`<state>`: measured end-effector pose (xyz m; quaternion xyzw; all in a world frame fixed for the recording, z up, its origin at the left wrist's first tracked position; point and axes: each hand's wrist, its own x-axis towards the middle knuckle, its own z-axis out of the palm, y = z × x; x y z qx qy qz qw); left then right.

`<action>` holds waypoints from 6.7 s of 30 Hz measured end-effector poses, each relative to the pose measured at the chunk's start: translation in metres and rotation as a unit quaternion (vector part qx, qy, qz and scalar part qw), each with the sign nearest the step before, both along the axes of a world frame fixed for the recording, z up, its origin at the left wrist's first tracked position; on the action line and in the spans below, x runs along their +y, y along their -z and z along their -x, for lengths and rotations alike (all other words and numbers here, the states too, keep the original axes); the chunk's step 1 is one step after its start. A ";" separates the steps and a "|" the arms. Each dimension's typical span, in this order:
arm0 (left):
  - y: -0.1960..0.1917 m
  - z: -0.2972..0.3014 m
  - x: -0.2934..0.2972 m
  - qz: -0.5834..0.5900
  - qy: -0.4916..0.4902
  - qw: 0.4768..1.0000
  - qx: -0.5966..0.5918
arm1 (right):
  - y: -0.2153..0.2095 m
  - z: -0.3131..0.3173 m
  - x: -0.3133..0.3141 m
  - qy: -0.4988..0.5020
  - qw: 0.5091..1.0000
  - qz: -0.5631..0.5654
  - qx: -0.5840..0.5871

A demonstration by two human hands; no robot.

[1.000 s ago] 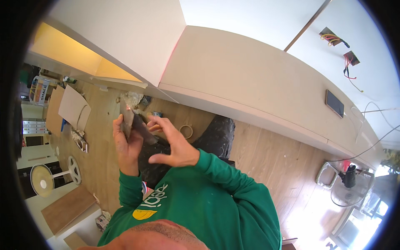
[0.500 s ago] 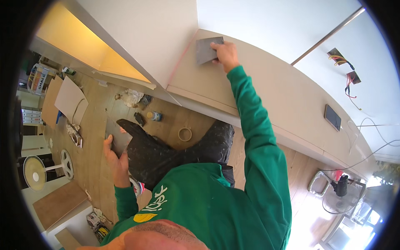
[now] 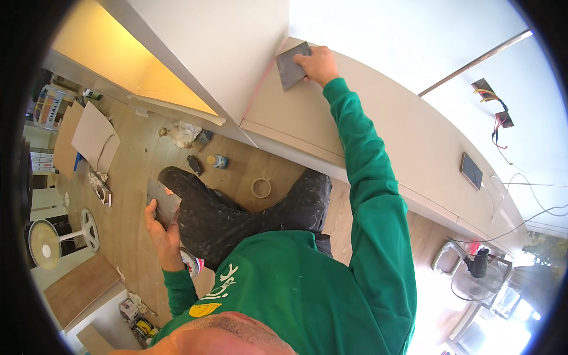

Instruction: The person uses a sanding block to sand the edges and vertical corner of a built-in cabinet shelf, wipes the area with a cloth and a cleaning solution from a bottle, and then applies a strip of masking tape to the corner edge.

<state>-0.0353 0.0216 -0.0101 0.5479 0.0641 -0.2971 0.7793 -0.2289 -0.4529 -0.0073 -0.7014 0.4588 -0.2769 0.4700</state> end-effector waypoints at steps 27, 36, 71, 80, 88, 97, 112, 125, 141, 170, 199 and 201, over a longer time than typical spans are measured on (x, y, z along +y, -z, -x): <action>0.005 -0.002 -0.002 -0.031 -0.025 0.999 0.015 | 0.014 0.003 -0.047 0.010 1.000 -0.002 -0.018; 0.002 0.002 -0.020 0.009 0.006 0.999 0.043 | 0.004 0.013 0.004 -0.052 0.997 -0.046 0.012; -0.066 0.047 -0.072 0.248 0.207 0.943 0.074 | -0.056 0.025 0.311 0.033 0.947 0.034 -0.318; -0.057 0.056 -0.084 0.204 0.215 0.954 0.049 | -0.065 0.015 0.330 -0.047 0.951 0.048 -0.303; -0.047 0.050 -0.088 0.182 0.200 0.961 0.056 | -0.043 0.038 0.318 -0.098 0.972 0.120 -0.175; -0.032 0.029 -0.084 0.202 0.203 0.957 0.052 | -0.053 0.061 0.268 0.020 0.991 0.112 -0.073; -0.021 0.010 -0.043 0.137 0.121 0.982 0.040 | 0.021 -0.034 0.041 0.306 0.943 0.090 -0.095; -0.015 -0.004 -0.035 0.118 0.146 0.981 0.039 | 0.025 -0.078 0.033 0.345 0.930 0.129 0.001; 0.000 -0.016 -0.013 0.103 0.091 0.989 0.048 | 0.004 -0.076 0.049 0.260 0.959 0.108 0.028; 0.007 -0.007 0.019 0.093 0.065 0.993 0.029 | 0.004 -0.008 0.064 0.200 0.970 -0.014 -0.139; 0.008 -0.013 -0.003 0.073 0.085 0.993 0.046 | -0.006 -0.060 0.034 0.242 0.956 -0.062 -0.153; 0.010 -0.015 -0.005 0.080 0.082 0.992 0.054 | -0.006 -0.058 0.039 0.237 0.961 -0.058 -0.131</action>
